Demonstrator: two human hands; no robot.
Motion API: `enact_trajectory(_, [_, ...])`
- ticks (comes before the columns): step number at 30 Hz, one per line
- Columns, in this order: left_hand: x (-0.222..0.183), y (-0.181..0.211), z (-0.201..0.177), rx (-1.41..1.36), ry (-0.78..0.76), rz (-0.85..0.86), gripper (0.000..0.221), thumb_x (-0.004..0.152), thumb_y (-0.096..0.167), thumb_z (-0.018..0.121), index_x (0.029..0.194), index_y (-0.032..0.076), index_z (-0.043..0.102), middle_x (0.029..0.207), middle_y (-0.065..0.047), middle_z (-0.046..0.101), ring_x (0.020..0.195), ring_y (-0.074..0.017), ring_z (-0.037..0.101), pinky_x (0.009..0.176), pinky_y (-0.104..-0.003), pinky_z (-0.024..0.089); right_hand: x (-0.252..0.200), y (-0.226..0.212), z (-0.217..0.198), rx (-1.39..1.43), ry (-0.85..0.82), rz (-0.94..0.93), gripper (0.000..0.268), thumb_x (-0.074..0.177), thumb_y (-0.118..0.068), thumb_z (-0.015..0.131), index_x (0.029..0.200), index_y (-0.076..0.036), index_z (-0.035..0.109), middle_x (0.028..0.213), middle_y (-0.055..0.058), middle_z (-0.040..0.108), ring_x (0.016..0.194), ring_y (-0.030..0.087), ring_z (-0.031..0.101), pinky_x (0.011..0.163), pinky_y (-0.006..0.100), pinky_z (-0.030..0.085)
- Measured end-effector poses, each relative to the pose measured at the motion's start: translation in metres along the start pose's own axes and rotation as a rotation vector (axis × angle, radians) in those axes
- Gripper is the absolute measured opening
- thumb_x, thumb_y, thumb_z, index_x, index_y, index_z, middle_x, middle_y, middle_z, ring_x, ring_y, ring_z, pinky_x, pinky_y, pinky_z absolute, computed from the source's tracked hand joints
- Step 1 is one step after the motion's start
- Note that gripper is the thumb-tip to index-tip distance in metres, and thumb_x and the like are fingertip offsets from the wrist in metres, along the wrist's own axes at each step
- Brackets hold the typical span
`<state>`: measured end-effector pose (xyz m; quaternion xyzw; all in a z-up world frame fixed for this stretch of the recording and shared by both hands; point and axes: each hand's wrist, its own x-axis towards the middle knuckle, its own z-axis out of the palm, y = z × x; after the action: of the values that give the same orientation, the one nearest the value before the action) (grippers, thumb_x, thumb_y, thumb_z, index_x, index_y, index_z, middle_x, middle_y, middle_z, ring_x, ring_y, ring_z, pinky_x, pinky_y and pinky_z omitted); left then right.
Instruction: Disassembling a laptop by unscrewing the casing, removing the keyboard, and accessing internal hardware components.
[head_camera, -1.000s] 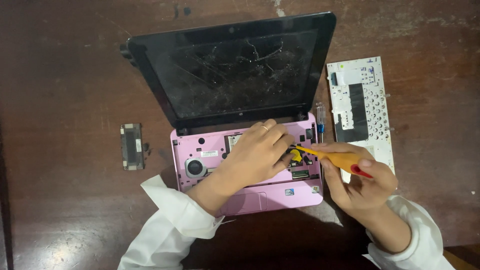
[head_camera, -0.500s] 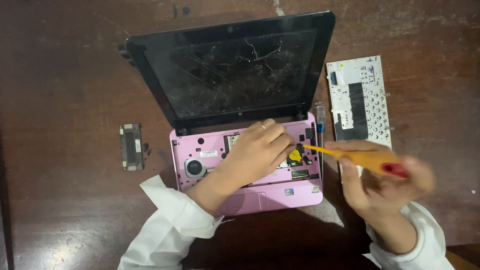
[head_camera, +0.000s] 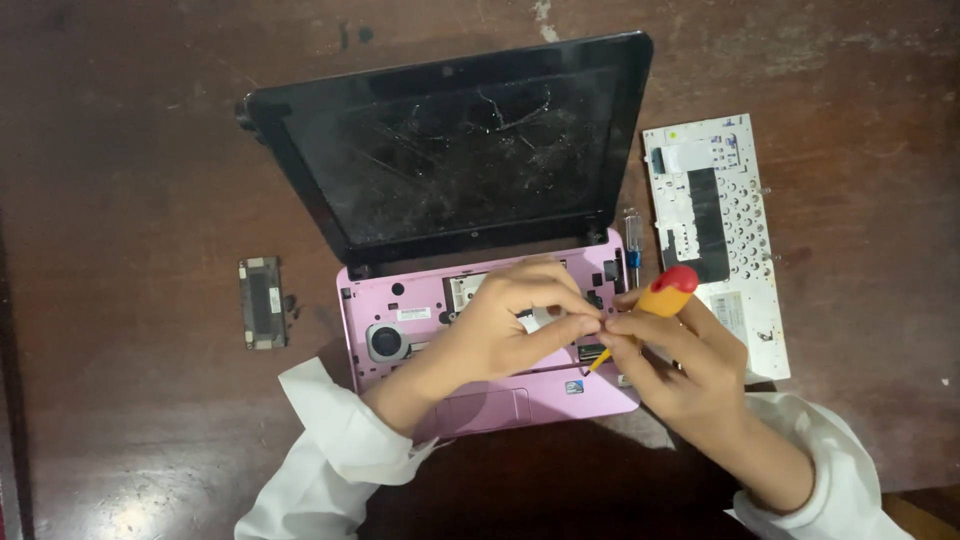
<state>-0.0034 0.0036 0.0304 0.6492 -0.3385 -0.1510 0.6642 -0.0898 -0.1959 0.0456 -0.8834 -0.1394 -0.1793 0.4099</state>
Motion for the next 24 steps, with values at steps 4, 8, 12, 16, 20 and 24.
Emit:
enact_trajectory(4, [0.000,0.006,0.003,0.000,-0.041,-0.086,0.009,0.097,0.018,0.070,0.095,0.011,0.076,0.087,-0.002,0.069,0.078,-0.0134,0.061,0.072,-0.028,0.051,0.000,-0.004,0.004,-0.045,0.073,-0.047,0.011,0.090,-0.009,0.076,0.098,-0.004,0.073,0.101,0.022,0.071,0.085,0.026,0.073,0.074,0.028,0.062])
enact_trajectory(8, [0.000,0.008,0.004,-0.020,-0.064,-0.128,0.010,0.097,0.018,0.070,0.096,0.011,0.076,0.087,-0.003,0.070,0.079,-0.0133,0.063,0.069,-0.028,0.051,-0.003,0.000,0.005,-0.040,0.135,-0.148,0.012,0.089,-0.004,0.076,0.101,-0.001,0.075,0.098,0.026,0.071,0.082,0.028,0.074,0.065,0.024,0.061])
enact_trajectory(12, [0.002,0.011,0.001,0.013,-0.113,-0.104,0.010,0.098,0.017,0.069,0.100,0.011,0.077,0.090,-0.003,0.070,0.081,-0.0146,0.064,0.070,-0.029,0.052,-0.006,-0.001,0.003,0.001,0.146,-0.165,0.008,0.089,0.001,0.073,0.097,0.001,0.075,0.089,0.020,0.072,0.086,0.034,0.075,0.076,0.032,0.066])
enact_trajectory(16, [0.006,0.009,0.000,-0.017,-0.163,-0.031,0.026,0.097,0.035,0.065,0.106,0.011,0.068,0.106,-0.005,0.064,0.101,-0.0192,0.061,0.089,-0.035,0.052,-0.001,-0.012,0.000,0.250,-0.014,0.000,0.010,0.093,-0.012,0.069,0.097,-0.003,0.073,0.098,0.017,0.069,0.086,0.025,0.071,0.077,0.030,0.061])
enact_trajectory(20, [0.003,0.013,0.006,-0.034,-0.166,-0.182,0.027,0.088,0.039,0.074,0.095,0.018,0.058,0.110,0.001,0.062,0.095,-0.0113,0.054,0.076,-0.025,0.044,-0.010,-0.012,0.001,0.397,-0.150,0.117,0.011,0.093,-0.015,0.071,0.098,-0.007,0.075,0.093,0.007,0.069,0.080,0.020,0.064,0.070,0.029,0.051])
enact_trajectory(24, [0.000,-0.001,0.004,-0.138,-0.271,-0.307,0.037,0.086,0.036,0.075,0.116,0.017,0.067,0.110,0.001,0.064,0.095,-0.0119,0.058,0.082,-0.025,0.052,-0.007,-0.013,-0.004,0.577,-0.297,0.061,0.017,0.095,-0.015,0.071,0.112,-0.013,0.072,0.083,0.001,0.061,0.071,0.013,0.050,0.062,0.028,0.043])
